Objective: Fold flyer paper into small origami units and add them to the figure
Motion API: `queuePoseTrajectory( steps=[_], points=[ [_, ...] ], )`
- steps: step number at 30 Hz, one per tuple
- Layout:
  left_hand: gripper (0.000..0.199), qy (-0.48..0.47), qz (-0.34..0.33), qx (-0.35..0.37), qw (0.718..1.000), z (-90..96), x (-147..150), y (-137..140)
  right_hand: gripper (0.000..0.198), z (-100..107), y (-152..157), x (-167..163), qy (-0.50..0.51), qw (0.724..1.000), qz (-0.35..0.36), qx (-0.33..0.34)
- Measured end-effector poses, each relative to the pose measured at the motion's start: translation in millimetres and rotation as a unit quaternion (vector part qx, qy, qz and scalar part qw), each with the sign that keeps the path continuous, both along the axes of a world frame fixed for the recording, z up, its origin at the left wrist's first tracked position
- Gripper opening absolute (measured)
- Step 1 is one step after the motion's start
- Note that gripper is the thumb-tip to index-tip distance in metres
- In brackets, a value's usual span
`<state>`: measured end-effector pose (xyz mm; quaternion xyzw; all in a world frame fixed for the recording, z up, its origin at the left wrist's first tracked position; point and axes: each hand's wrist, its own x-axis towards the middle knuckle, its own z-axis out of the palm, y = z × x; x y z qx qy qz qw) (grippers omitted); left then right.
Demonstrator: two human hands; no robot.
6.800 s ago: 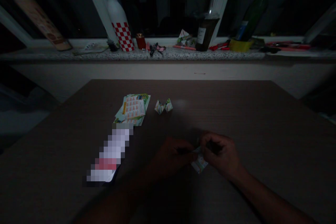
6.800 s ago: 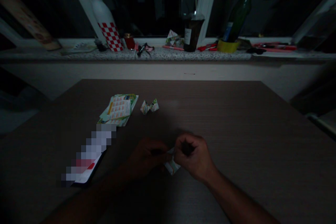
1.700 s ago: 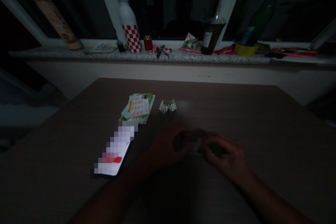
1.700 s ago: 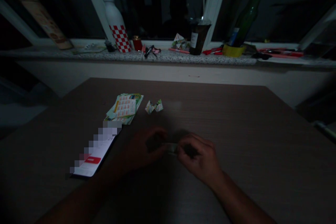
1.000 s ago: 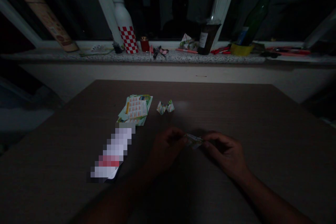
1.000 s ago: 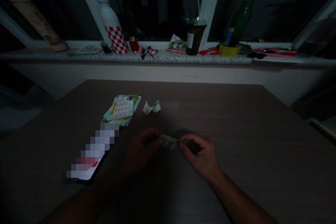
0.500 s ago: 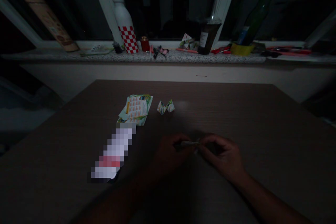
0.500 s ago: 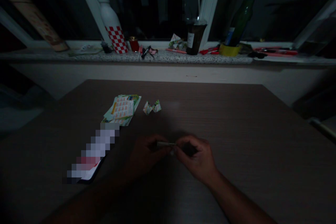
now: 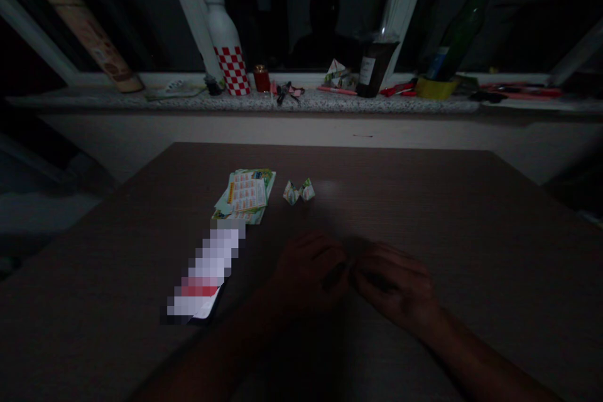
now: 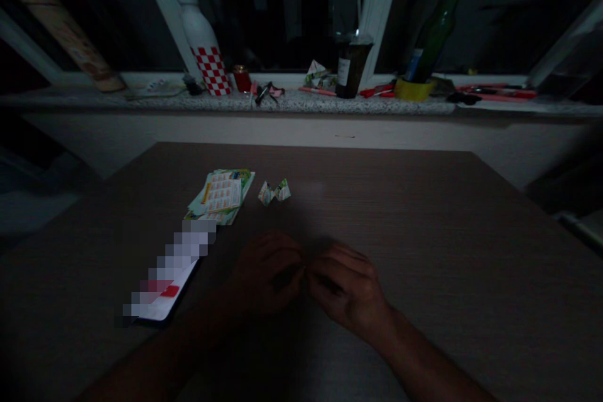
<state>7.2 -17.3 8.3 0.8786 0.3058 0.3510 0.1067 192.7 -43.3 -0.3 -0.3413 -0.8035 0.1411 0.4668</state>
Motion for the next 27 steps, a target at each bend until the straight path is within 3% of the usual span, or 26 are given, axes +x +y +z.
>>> queuePoseTrajectory(
  steps=[5,10,15,18,21,24,27],
  points=[
    [0.006,0.013,-0.012,0.019,1.0,-1.2,-0.4,2.9,0.015,0.9,0.8,-0.6,-0.02,1.0,0.009,0.013],
    [0.008,-0.001,0.04,0.012,0.999,-3.8,-6.8,10.8,0.013,2.1,0.0,2.1,-0.003,1.0,-0.017,0.007],
    [0.007,-0.037,0.08,-0.034,0.995,-5.2,-18.2,21.4,0.008,0.7,-1.1,6.7,0.039,0.995,-0.077,-0.05],
    [0.007,-0.08,0.107,-0.109,0.985,-3.7,-19.2,20.9,0.005,-2.5,1.2,7.6,0.089,0.98,-0.147,-0.101],
    [0.009,-0.103,0.107,-0.242,0.959,-4.1,-10.9,14.3,0.006,-6.0,5.1,6.3,0.17,0.953,-0.186,-0.166],
    [0.019,-0.167,0.057,-0.403,0.898,-9.8,1.3,8.2,0.012,-8.7,8.4,3.5,0.233,0.929,-0.17,-0.232],
    [0.022,-0.244,0.051,-0.478,0.843,-16.5,8.0,8.7,0.017,-12.1,9.3,-0.6,0.27,0.914,-0.109,-0.282]
  ],
)
